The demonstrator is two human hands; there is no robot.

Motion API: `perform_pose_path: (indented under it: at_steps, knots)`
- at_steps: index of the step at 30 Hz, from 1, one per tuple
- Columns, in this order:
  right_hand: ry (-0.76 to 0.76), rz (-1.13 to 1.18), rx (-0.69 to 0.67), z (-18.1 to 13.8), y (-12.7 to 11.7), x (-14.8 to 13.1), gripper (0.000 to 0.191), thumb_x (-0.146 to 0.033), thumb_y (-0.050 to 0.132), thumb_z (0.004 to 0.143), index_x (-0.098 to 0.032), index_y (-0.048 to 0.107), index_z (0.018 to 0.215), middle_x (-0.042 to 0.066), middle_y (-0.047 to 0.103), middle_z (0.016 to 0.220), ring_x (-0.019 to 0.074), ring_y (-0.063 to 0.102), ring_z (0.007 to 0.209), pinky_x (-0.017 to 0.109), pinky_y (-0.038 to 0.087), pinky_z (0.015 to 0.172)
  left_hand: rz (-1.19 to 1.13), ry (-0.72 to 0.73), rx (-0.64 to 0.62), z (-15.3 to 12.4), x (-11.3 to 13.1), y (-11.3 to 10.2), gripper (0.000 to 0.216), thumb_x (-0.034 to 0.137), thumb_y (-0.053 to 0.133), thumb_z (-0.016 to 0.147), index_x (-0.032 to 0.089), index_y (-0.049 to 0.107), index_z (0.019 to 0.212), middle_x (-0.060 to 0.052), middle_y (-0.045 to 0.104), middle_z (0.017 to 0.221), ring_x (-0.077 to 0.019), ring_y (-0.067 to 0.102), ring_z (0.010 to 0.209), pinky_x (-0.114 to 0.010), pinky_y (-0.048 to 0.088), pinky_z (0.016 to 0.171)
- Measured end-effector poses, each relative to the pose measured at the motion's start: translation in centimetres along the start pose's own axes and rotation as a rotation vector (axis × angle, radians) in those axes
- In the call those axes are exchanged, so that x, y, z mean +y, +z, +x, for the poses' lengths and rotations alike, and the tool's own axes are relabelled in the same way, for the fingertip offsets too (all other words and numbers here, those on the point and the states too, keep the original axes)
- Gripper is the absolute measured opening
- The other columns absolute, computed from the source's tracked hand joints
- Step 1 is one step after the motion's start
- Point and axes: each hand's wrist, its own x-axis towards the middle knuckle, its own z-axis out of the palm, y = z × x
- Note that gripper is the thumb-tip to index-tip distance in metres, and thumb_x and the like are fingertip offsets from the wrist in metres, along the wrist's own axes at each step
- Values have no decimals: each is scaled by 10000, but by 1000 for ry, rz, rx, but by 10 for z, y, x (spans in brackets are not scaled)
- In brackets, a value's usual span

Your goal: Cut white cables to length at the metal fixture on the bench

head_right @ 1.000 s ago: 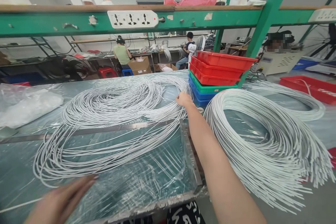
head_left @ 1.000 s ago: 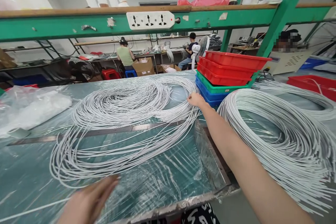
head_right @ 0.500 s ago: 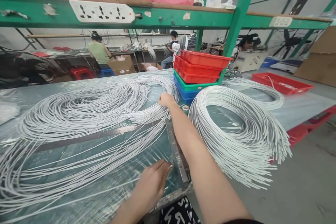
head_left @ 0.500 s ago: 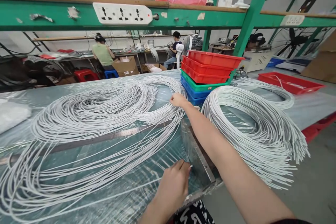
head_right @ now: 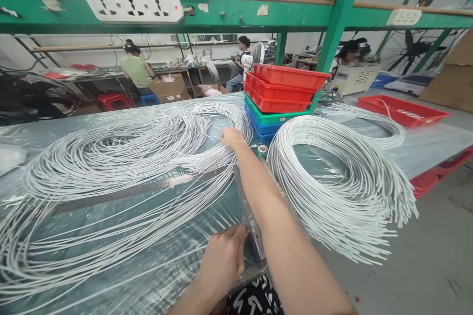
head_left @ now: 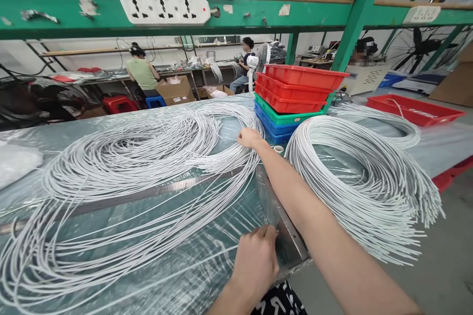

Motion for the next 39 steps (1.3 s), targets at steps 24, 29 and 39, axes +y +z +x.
perform_pose_path:
  at_steps: [24, 29, 39]
  knots:
    - [-14, -13, -25, -1, 1, -3, 264, -303, 510, 923, -196, 704, 1067, 86, 672, 1105, 228, 616, 1050, 288, 473, 869, 1, -33, 15, 1, 3, 0, 196, 68, 381, 876, 192, 491, 770, -10, 576, 705, -157, 535, 594, -292, 200, 535]
    - [-11, -6, -20, -1, 1, -4, 263, -292, 525, 914, -184, 702, 1076, 99, 671, 1101, 232, 616, 1050, 297, 470, 882, 9, -18, 11, 1, 3, 0, 188, 64, 386, 865, 195, 490, 778, -11, 580, 718, -166, 549, 615, -295, 205, 538]
    - [-18, -17, -23, 1, 4, -3, 268, -314, 531, 914, -180, 703, 1070, 103, 662, 1127, 240, 617, 1066, 309, 481, 901, 5, -51, 7, 0, 5, 1, 189, 67, 395, 868, 194, 506, 781, -9, 580, 717, -166, 544, 606, -292, 203, 543]
